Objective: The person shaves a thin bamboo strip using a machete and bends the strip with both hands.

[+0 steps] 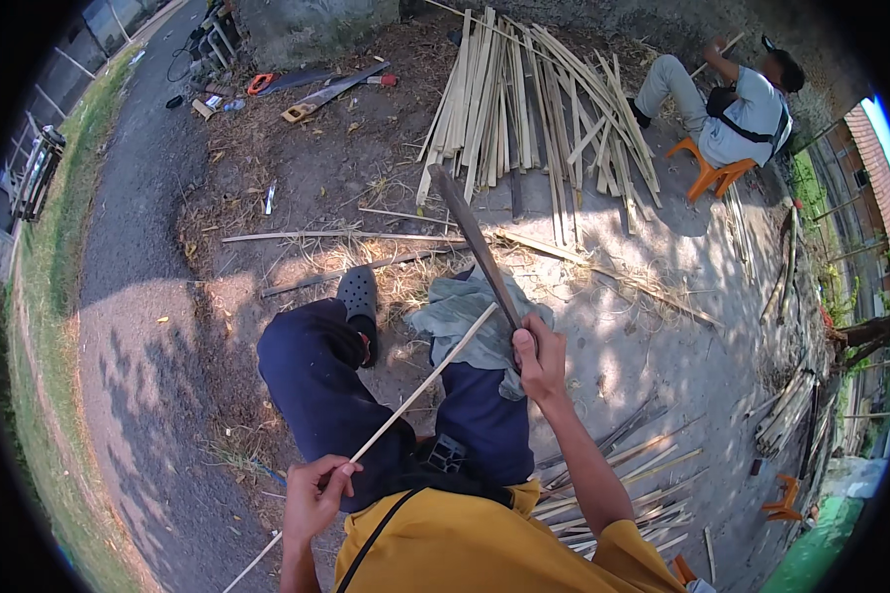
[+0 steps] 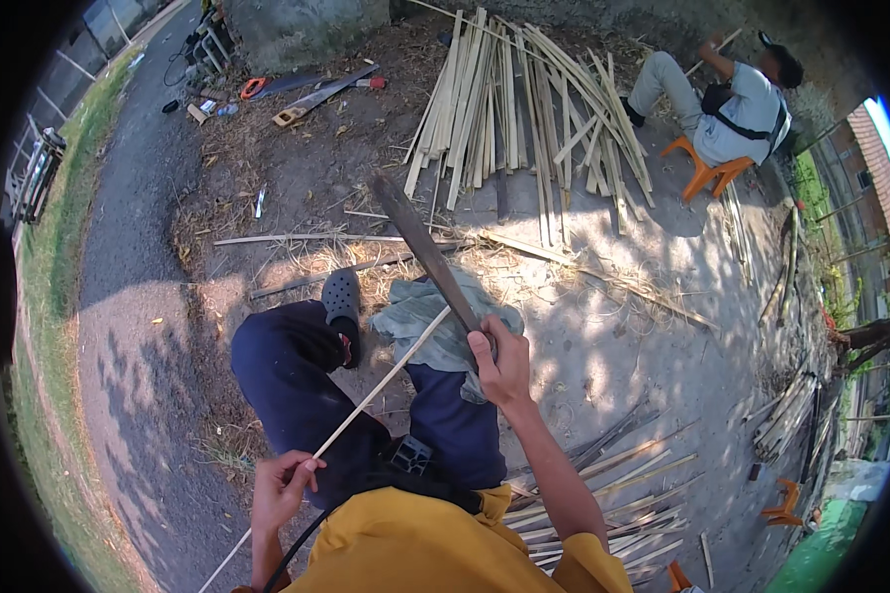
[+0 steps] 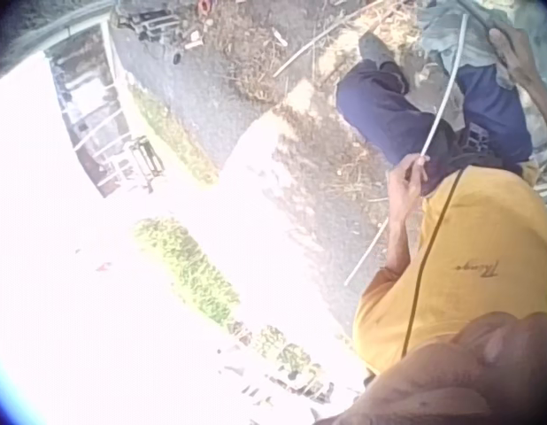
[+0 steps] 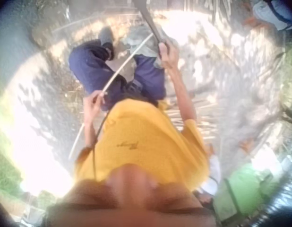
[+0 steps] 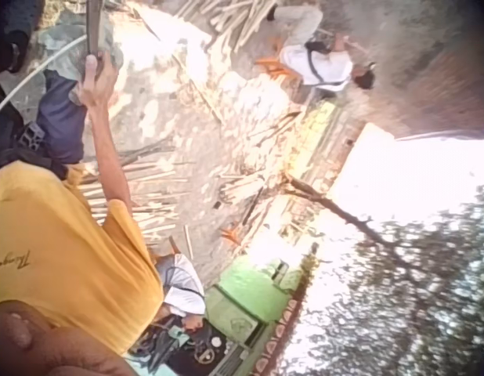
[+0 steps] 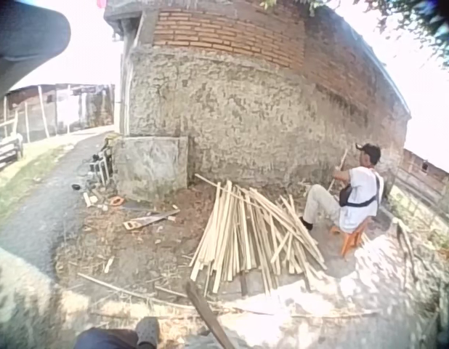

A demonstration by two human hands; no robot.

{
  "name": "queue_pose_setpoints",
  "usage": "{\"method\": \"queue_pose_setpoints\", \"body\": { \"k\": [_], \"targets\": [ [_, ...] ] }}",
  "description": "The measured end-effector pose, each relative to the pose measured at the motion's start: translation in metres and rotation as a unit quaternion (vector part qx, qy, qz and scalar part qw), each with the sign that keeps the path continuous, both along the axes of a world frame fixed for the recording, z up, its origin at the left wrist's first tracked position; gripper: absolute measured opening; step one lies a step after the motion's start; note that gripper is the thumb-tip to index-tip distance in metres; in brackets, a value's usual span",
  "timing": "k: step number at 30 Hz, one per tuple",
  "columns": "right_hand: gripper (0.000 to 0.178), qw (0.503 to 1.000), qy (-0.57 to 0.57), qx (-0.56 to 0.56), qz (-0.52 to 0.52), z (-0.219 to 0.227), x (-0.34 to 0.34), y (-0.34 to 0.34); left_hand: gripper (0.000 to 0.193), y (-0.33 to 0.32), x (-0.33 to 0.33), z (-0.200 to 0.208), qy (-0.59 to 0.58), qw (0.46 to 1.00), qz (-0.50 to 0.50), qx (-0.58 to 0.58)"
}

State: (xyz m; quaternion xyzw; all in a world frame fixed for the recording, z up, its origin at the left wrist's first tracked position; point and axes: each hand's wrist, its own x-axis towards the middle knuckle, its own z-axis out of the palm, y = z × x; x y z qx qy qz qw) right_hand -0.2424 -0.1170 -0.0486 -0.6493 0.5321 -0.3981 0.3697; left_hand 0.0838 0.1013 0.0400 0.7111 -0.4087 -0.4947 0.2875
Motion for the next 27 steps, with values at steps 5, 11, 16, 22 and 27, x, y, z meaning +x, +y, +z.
{"method": "queue_pose_setpoints", "body": {
  "k": [5, 11, 16, 22, 27],
  "targets": [
    [0.054, 0.984, -0.161, 0.062, -0.042, 0.011, -0.001, 0.013, 0.021, -0.043, -0.011, 0.017, -0.029, 0.998, -0.045, -0.028],
    [0.049, 0.987, -0.128, 0.077, -0.065, 0.022, -0.018, 0.01, 0.021, -0.099, -0.043, -0.02, 0.019, 0.985, -0.119, -0.127],
    [0.042, 0.996, 0.088, 0.01, -0.025, 0.028, -0.01, 0.006, 0.017, -0.1, -0.042, -0.028, 0.078, 0.988, -0.132, -0.027],
    [0.049, 0.986, 0.168, 0.018, -0.01, 0.028, -0.001, 0.004, 0.022, -0.097, -0.039, -0.037, 0.068, 0.982, -0.175, -0.012],
    [0.049, 0.987, 0.157, 0.021, -0.008, 0.021, 0.007, 0.003, 0.049, -0.139, -0.098, -0.001, -0.09, 0.961, -0.186, -0.182]
  ]
}}
